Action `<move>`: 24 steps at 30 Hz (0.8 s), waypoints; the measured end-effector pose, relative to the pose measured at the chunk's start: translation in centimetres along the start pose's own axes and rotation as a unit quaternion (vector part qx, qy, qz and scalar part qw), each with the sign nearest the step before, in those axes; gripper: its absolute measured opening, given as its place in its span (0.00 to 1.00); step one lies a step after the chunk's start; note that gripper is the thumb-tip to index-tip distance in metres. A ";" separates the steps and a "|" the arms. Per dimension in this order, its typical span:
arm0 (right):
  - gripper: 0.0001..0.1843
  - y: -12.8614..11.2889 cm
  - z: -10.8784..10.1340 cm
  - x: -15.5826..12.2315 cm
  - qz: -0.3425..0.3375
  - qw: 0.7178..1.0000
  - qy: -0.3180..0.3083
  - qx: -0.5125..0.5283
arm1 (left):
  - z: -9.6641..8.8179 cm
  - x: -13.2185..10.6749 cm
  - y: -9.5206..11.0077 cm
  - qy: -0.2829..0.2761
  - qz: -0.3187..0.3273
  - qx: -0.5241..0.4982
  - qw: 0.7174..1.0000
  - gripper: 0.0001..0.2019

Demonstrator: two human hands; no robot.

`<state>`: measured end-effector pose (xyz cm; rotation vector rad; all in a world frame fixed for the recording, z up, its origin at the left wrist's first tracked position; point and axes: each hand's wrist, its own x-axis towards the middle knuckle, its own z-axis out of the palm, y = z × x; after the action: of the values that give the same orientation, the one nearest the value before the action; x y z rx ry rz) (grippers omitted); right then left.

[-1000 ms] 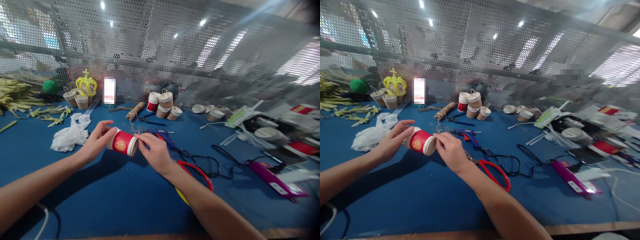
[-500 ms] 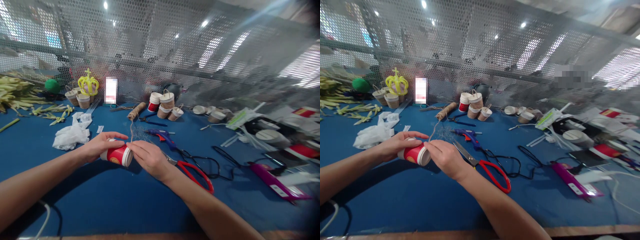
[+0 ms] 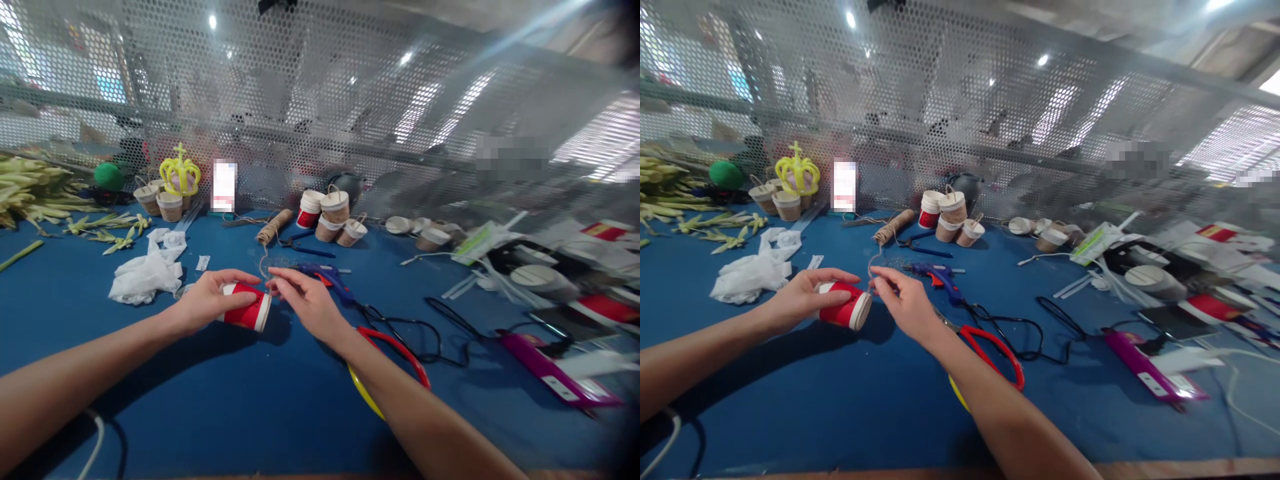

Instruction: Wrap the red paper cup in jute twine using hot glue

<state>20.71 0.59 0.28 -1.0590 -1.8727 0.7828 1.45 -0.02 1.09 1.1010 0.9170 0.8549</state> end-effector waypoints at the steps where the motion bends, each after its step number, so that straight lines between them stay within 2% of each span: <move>1: 0.16 0.1 -0.1 0.2 0.043 0.999 -0.001 0.028 | 0.1 -0.1 0.0 -0.006 0.005 0.005 1.000 0.13; 4: 0.16 0.1 -0.2 1.0 0.137 0.985 -0.008 0.104 | 0.3 -0.4 0.1 -0.030 0.027 0.028 0.999 0.12; 7: 0.14 -0.1 -0.2 1.6 0.179 0.973 -0.018 0.147 | 0.5 -0.9 0.2 -0.064 0.040 0.061 0.995 0.11; 14: 0.12 -1.1 0.1 1.8 0.175 0.973 -0.034 0.149 | 0.6 -1.6 0.2 -0.145 0.071 0.140 0.977 0.12; 20: 0.14 -3.9 -1.0 1.5 0.169 0.964 -0.163 0.128 | 0.9 -2.1 0.1 -0.206 0.045 0.119 0.970 0.14; 24: 0.13 -4.6 -0.8 2.4 0.170 0.955 -0.179 0.164 | 1.2 -2.6 0.1 -0.231 0.018 0.094 0.968 0.15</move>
<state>18.99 0.69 5.22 -1.0877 -1.7784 1.5176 1.54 -2.75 1.87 1.4104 0.5952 0.5102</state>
